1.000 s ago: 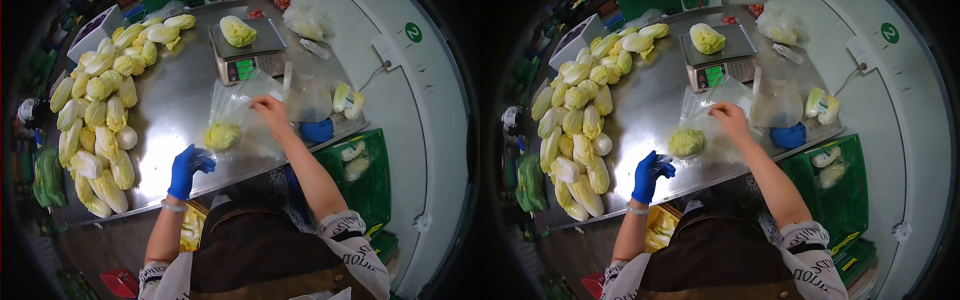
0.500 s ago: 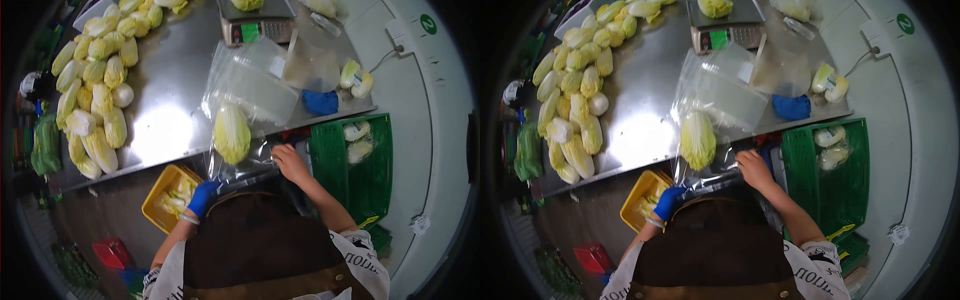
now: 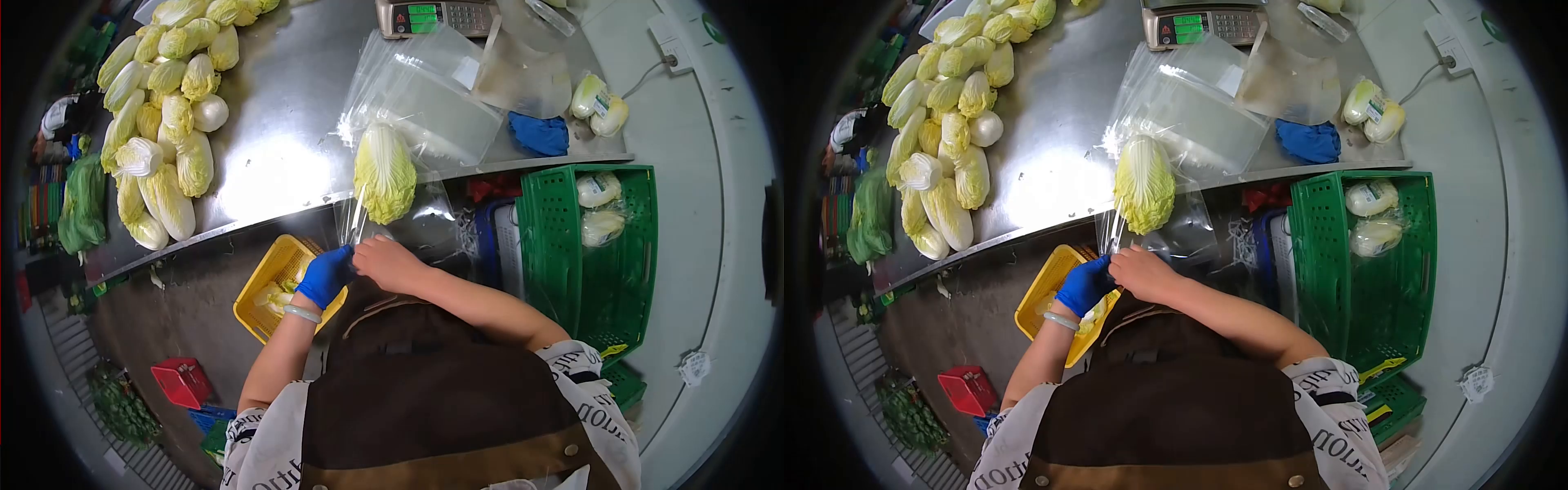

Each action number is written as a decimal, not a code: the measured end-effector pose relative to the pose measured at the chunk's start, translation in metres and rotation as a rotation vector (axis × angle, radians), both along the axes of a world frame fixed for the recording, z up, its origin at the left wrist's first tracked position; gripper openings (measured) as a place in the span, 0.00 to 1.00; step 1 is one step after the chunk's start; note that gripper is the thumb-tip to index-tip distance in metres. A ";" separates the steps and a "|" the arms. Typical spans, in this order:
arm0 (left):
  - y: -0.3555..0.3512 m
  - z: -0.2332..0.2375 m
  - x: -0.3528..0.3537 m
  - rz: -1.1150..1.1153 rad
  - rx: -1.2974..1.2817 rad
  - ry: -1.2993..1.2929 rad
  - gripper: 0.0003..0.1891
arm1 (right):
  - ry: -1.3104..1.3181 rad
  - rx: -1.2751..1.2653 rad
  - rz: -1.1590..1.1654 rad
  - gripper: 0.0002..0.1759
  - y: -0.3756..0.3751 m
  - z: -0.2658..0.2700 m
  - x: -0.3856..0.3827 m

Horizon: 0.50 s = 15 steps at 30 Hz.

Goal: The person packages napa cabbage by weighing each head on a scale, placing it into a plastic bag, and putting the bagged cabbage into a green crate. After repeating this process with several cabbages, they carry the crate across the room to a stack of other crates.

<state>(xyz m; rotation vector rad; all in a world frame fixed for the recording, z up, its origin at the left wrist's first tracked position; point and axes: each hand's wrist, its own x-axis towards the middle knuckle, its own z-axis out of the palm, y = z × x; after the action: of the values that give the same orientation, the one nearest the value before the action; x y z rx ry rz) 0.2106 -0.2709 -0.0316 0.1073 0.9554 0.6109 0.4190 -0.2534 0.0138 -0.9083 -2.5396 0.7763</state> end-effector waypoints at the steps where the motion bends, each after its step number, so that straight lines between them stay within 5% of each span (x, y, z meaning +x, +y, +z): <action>1: -0.001 -0.005 0.001 -0.017 0.021 0.062 0.16 | 0.020 -0.007 0.039 0.06 -0.001 0.009 0.011; 4: 0.000 0.008 0.009 -0.122 0.150 0.207 0.19 | -0.154 0.002 0.020 0.08 -0.045 0.005 0.084; 6: 0.004 0.024 0.007 -0.269 0.246 0.287 0.20 | -0.566 -0.071 0.091 0.08 -0.112 -0.059 0.175; 7: 0.004 0.025 0.007 -0.340 0.295 0.323 0.20 | -1.025 -0.489 0.212 0.11 -0.152 -0.085 0.216; 9: 0.007 0.013 -0.005 -0.367 0.401 0.457 0.19 | -0.460 -0.687 -0.474 0.17 -0.177 -0.040 0.230; 11: -0.005 -0.012 -0.014 -0.241 0.519 0.637 0.19 | -0.950 -0.554 0.029 0.20 -0.145 -0.030 0.219; 12: -0.007 -0.006 -0.012 -0.339 0.921 1.110 0.21 | -0.757 -0.236 -0.221 0.21 -0.120 -0.027 0.205; 13: -0.001 0.007 -0.008 -0.478 1.141 1.236 0.23 | -0.537 0.051 -0.447 0.20 -0.086 -0.009 0.183; 15: 0.017 0.033 0.001 -0.752 1.600 1.484 0.26 | -0.419 0.358 -0.410 0.20 -0.032 0.007 0.148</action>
<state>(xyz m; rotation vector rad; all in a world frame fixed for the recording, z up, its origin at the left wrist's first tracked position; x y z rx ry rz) 0.2119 -0.2539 0.0010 2.4982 1.3947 0.3579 0.5673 -0.2858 0.0211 -1.5110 -2.5591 0.0032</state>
